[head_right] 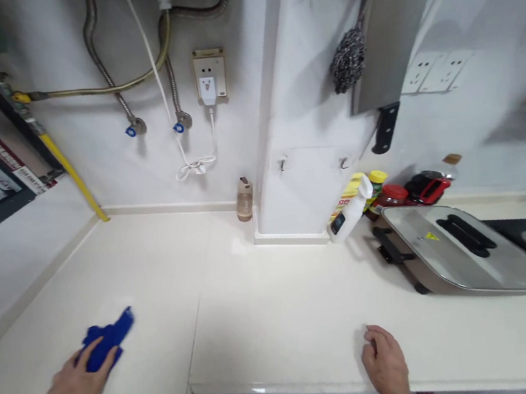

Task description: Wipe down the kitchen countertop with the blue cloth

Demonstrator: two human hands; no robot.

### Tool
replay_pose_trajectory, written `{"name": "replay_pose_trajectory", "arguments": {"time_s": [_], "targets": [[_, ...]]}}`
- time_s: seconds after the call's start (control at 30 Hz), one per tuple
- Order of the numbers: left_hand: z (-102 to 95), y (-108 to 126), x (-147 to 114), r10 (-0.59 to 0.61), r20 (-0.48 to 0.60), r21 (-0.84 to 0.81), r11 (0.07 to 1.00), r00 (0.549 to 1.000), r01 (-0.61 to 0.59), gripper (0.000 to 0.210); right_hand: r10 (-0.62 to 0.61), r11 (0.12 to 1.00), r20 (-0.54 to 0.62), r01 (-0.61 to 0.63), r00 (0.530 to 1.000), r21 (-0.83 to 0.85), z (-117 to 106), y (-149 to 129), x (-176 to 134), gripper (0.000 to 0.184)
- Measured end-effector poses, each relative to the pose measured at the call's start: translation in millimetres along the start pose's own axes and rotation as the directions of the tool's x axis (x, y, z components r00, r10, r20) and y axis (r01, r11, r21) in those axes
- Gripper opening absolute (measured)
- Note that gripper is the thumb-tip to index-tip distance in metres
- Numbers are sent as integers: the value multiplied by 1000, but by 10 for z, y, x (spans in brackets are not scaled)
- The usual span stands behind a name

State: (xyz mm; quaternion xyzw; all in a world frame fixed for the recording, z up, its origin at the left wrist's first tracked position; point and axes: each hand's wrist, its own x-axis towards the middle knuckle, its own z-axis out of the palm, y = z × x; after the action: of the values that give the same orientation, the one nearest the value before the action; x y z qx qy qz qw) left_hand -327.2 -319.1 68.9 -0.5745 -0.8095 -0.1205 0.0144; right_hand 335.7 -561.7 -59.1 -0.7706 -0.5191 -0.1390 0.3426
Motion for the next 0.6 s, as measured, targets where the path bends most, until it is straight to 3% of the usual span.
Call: {"name": "replay_pose_trajectory", "arguments": {"time_s": [0.07,0.13,0.27,0.37,0.47,0.6], "targets": [[-16,10,206,-116,-8,-12,993,993,116,60,-6,1000,-7,6,1000,-4,-5,-29,13,14],[16,107,347,-144,-5,-23,989,990,143,66,-5,1000,-8,5,1000,-6,-8,-56,23,13],[162,529,387,13,-5,52,999,1000,-13,62,18,1000,-9,-18,1000,-6,-8,-85,22,14],[282,1018,198,241,9,103,965,971,-240,53,32,999,-5,-32,999,-2,-1,-68,4,14],[396,1583,-129,446,15,27,895,895,-446,47,28,999,0,-28,1000,-23,13,-24,-11,15],[511,2261,-706,569,7,-133,816,822,-563,36,6,1000,-13,-7,1000,-21,24,51,-10,18]]}}
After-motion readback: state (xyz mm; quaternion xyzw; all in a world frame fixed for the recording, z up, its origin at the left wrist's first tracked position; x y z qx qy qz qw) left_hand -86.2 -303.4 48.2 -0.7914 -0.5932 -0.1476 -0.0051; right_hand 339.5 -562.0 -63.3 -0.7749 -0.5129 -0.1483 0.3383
